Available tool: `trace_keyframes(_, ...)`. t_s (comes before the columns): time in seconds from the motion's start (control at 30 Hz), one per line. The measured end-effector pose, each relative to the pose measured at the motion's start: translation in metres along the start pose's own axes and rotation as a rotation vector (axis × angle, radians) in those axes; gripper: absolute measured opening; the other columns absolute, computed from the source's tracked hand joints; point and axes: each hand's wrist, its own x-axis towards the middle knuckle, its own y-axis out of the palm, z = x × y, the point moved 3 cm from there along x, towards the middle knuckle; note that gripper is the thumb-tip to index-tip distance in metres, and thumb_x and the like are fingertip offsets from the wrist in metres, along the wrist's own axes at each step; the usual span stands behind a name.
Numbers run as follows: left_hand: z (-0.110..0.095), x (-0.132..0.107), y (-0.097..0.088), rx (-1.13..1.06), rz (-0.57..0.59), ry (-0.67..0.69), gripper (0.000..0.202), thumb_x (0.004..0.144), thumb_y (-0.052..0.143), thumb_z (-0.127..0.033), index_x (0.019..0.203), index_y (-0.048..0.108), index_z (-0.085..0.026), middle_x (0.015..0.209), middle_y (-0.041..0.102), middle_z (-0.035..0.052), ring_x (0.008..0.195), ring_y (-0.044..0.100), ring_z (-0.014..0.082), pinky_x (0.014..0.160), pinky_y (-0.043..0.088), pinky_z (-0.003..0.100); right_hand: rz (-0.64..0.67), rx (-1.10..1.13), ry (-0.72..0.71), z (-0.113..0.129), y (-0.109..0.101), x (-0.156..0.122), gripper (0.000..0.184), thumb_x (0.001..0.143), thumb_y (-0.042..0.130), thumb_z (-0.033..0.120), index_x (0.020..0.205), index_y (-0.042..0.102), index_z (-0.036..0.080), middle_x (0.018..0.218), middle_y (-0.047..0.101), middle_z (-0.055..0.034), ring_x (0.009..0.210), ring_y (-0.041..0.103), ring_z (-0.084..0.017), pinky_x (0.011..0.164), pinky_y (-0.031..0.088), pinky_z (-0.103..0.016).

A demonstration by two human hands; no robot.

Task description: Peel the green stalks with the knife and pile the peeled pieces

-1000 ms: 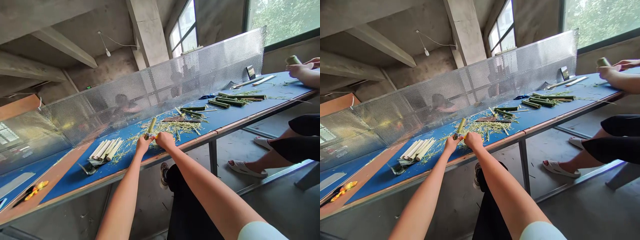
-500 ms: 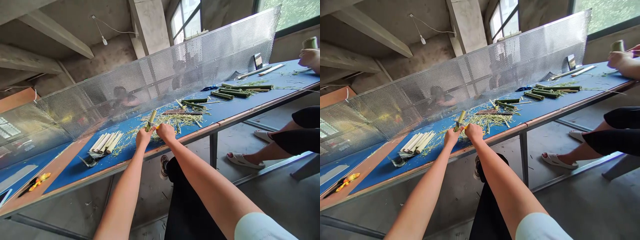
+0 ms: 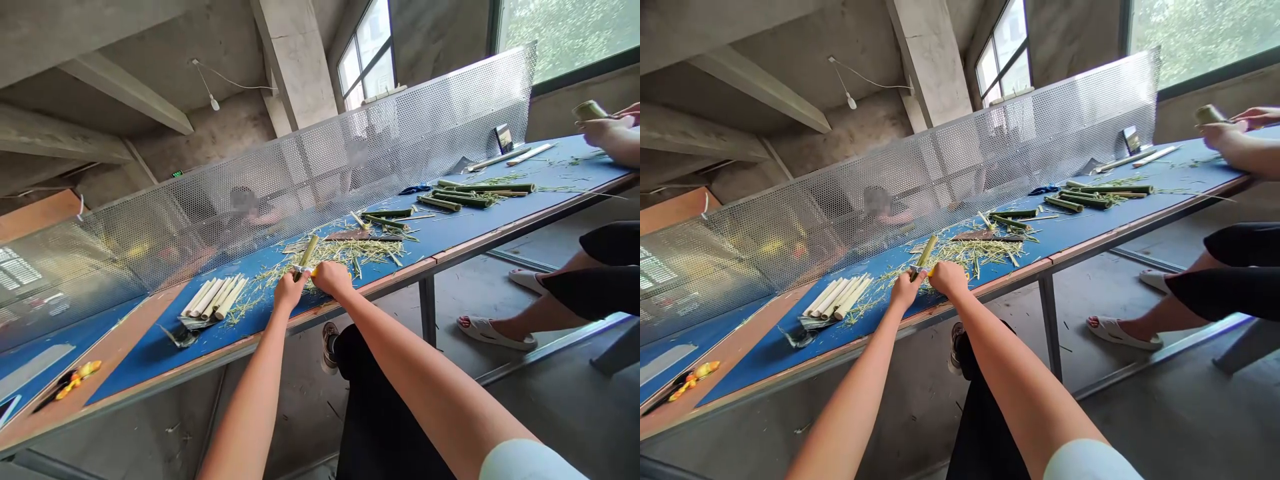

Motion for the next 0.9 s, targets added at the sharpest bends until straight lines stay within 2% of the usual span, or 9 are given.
trace_keyframes(0.4,0.0,-0.002,-0.003,-0.093,-0.083,0.041,0.042,0.076,0.05,-0.062,0.076,0.058,-0.021,0.065,0.057,-0.0001,0.055,0.05,0.013,0.049,0.026,0.023,0.015,-0.009,-0.01,-0.001,0.003,0.001,0.037,0.085,0.044,0.042,0.087,0.068,0.014,0.083,0.068,-0.0152,0.075,0.065,-0.022,0.064,0.044,-0.027)
trace_keyframes(0.67,0.005,0.006,-0.002,-0.165,-0.052,0.079,0.044,0.072,0.054,-0.063,0.071,0.054,-0.019,0.06,0.053,-0.0023,0.052,0.046,0.0113,0.05,0.026,0.022,0.01,-0.016,0.007,0.001,0.002,0.0,0.035,0.085,0.046,0.041,0.088,0.068,0.014,0.083,0.068,-0.0151,0.076,0.066,-0.023,0.064,0.045,-0.027)
trace_keyframes(0.8,0.004,0.008,-0.001,-0.12,-0.07,0.068,0.045,0.072,0.055,-0.064,0.07,0.055,-0.02,0.059,0.055,-0.0008,0.052,0.048,0.0127,0.05,0.027,0.022,0.0,0.003,0.037,0.001,0.001,-0.001,0.034,0.085,0.045,0.037,0.091,0.069,0.013,0.087,0.069,-0.017,0.081,0.065,-0.023,0.068,0.045,-0.028)
trace_keyframes(0.9,0.0,0.007,0.0,-0.043,-0.102,0.011,0.047,0.072,0.053,-0.067,0.073,0.059,-0.021,0.06,0.058,0.0019,0.053,0.051,0.0155,0.05,0.027,0.023,-0.039,0.02,0.062,-0.001,0.001,0.0,0.033,0.085,0.045,0.036,0.089,0.069,0.013,0.085,0.069,-0.0161,0.079,0.065,-0.023,0.067,0.045,-0.027)
